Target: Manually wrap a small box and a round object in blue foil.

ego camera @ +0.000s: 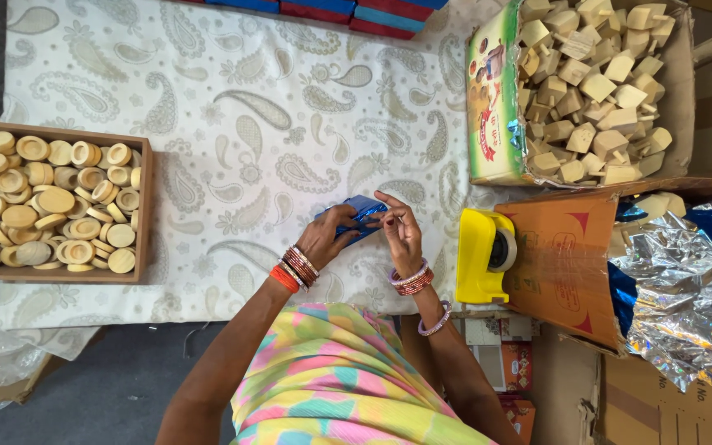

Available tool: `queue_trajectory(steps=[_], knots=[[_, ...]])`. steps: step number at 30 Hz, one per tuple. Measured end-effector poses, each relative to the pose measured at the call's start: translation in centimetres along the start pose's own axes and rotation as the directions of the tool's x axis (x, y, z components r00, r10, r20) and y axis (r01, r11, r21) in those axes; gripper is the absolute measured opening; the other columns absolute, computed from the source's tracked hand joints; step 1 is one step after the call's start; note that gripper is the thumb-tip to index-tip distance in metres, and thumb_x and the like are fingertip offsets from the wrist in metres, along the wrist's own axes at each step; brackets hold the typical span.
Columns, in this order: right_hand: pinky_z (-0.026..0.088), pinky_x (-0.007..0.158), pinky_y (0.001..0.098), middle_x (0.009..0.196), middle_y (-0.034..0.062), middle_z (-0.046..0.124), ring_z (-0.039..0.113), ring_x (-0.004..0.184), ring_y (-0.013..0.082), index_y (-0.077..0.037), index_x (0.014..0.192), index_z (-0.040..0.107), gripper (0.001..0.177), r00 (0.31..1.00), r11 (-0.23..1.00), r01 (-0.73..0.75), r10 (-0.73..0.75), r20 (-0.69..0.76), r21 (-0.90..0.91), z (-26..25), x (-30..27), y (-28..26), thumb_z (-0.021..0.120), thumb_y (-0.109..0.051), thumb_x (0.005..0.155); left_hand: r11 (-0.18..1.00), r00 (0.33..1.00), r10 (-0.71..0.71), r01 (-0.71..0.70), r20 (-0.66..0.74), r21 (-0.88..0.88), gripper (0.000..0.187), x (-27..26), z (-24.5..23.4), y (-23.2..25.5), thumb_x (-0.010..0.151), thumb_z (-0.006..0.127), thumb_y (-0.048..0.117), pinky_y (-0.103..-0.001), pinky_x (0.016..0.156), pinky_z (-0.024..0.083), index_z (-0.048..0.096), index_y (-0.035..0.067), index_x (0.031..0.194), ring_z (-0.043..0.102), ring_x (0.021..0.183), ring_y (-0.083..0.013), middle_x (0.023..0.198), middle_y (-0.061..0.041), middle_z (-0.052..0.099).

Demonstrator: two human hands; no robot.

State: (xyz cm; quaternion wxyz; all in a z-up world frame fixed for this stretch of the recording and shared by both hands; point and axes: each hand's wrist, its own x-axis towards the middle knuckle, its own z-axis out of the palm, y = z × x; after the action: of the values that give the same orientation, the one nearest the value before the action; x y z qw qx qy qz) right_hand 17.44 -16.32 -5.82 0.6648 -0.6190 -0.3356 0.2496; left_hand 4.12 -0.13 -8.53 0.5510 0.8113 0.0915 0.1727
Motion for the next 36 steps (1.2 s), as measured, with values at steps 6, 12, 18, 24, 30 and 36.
queue_trajectory(steps=[6,12,18,24,30,36], knots=[[0.064,0.091,0.0390,0.153,0.0221,0.049,0.064,0.108,0.0181,-0.004,0.111,0.053,0.022,0.998,0.999,-0.048,0.049,0.031,-0.023,0.1,0.6,0.2,0.054,-0.026,0.109,0.993,0.992,-0.118,0.117,0.041,0.035,0.049,0.8,-0.8,1.6,0.086,0.080,0.018,-0.041,0.083,0.059,0.048,0.005,0.121,0.073,0.099,-0.0334,0.101,-0.014,0.076],[0.062,0.090,0.0372,0.154,0.0209,0.048,0.065,0.107,0.0168,-0.003,0.112,0.054,0.023,0.993,0.994,-0.112,0.112,0.047,-0.011,-0.7,0.9,0.7,0.054,-0.026,0.109,0.993,0.994,-0.106,0.107,-0.025,0.045,0.051,1.1,0.8,1.5,0.083,0.081,0.016,-0.041,0.078,0.059,0.047,0.006,0.120,0.074,0.091,-0.0324,0.094,-0.012,0.074],[0.062,0.091,0.0369,0.155,0.0211,0.046,0.065,0.106,0.0161,-0.002,0.109,0.054,0.024,0.992,0.993,-0.104,0.107,0.069,-0.047,-0.9,0.7,0.1,0.053,-0.027,0.109,0.992,0.997,-0.058,0.063,-0.050,0.111,0.052,0.7,0.9,2.4,0.080,0.079,0.011,-0.042,0.080,0.056,0.048,0.007,0.122,0.070,0.094,-0.0313,0.095,-0.011,0.072],[0.061,0.093,0.0366,0.157,0.0227,0.046,0.066,0.102,0.0156,-0.001,0.107,0.054,0.026,0.995,0.994,-0.066,0.073,0.074,-0.092,-0.6,0.2,-0.1,0.054,-0.027,0.109,0.999,0.998,-0.040,0.041,-0.042,0.017,0.060,0.6,0.5,2.4,0.078,0.079,0.005,-0.041,0.090,0.057,0.045,0.003,0.128,0.069,0.105,-0.0299,0.116,-0.018,0.055],[0.063,0.093,0.0398,0.160,0.0239,0.040,0.067,0.110,0.0200,0.000,0.107,0.054,0.028,0.988,0.991,-0.132,0.134,0.071,-0.034,-1.4,-0.9,-0.6,0.056,-0.028,0.107,1.000,1.000,-0.002,0.002,0.011,-0.004,0.047,-0.3,0.6,3.3,0.081,0.079,0.003,-0.038,0.089,0.058,0.058,0.006,0.122,0.066,0.107,-0.0314,0.124,-0.016,0.052],[0.059,0.101,0.0444,0.163,0.0213,0.034,0.061,0.129,0.0338,0.000,0.107,0.055,0.026,0.971,0.975,-0.223,0.221,0.089,0.008,-1.9,-2.4,-0.7,0.056,-0.026,0.105,1.000,0.995,-0.005,0.008,0.099,-0.021,0.029,-1.6,1.6,2.1,0.079,0.080,0.005,-0.039,0.087,0.058,0.073,0.006,0.107,0.070,0.098,-0.0274,0.139,-0.016,0.050]])
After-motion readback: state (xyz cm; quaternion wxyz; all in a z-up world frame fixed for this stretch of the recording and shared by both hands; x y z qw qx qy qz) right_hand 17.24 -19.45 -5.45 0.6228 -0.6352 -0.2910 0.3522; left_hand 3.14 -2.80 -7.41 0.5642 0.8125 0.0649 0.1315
